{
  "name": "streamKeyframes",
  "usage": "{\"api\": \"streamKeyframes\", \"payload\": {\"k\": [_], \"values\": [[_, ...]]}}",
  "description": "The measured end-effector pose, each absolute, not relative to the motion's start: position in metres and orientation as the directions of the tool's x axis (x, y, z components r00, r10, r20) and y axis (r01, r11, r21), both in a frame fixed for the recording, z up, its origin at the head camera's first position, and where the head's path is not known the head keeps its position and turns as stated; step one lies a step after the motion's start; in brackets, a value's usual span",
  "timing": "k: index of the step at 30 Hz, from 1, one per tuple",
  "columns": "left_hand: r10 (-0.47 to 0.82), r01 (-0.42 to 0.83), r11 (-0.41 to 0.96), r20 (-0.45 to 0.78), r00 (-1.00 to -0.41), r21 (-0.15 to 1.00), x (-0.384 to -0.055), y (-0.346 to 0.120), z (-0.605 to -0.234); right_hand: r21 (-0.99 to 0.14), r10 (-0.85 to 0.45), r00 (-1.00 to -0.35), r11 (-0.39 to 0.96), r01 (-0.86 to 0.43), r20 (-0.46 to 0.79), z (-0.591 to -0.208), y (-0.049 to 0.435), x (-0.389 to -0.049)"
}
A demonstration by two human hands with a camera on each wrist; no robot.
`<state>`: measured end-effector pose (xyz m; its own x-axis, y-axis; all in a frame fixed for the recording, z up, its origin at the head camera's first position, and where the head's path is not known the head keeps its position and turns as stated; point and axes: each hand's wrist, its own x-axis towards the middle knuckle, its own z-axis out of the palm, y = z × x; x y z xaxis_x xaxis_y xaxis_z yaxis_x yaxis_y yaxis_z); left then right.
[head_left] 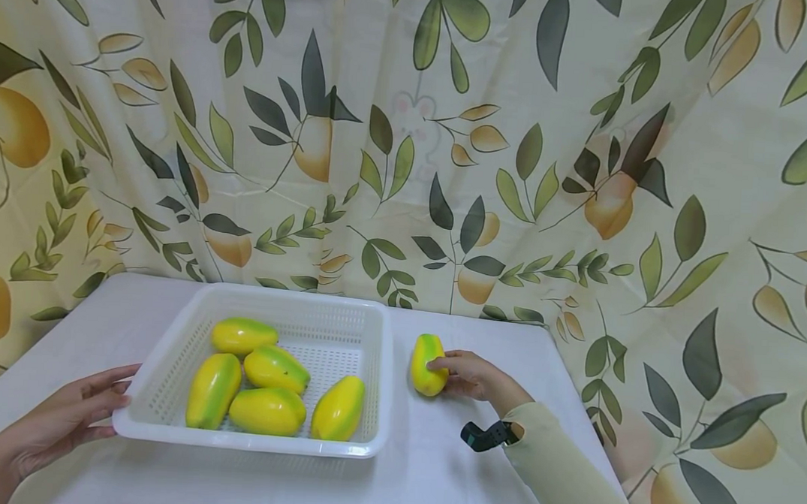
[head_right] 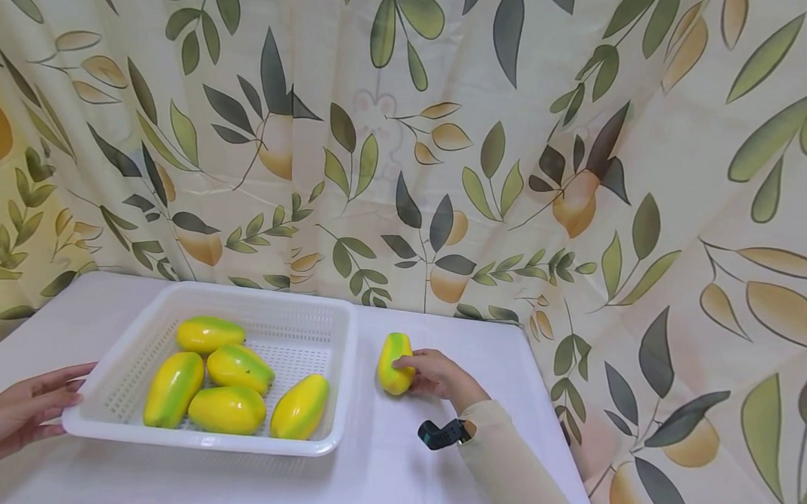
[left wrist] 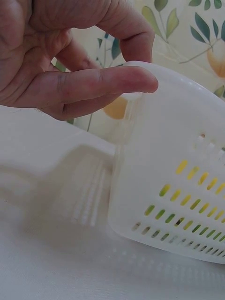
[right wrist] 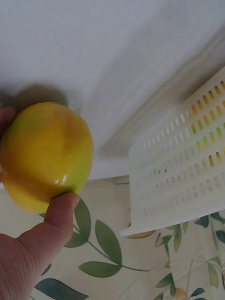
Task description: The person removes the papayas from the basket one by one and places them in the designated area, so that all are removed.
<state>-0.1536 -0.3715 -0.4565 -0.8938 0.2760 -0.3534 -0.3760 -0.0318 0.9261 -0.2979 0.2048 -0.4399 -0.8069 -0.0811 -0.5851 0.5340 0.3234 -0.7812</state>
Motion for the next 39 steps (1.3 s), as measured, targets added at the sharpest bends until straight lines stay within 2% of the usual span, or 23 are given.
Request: {"api": "streamKeyframes", "payload": {"k": [17, 39], "values": [[0.306, -0.358, -0.047, -0.328, -0.894, 0.932, -0.153, -0.372, -0.457, -0.78, -0.066, -0.803, 0.293, 0.552, -0.593, -0.442, 0.212, -0.3], [0.302, -0.334, -0.031, -0.31, -0.902, 0.942, -0.154, -0.373, -0.458, -0.777, -0.066, -0.816, 0.358, 0.517, -0.574, -0.429, 0.216, -0.301]]}}
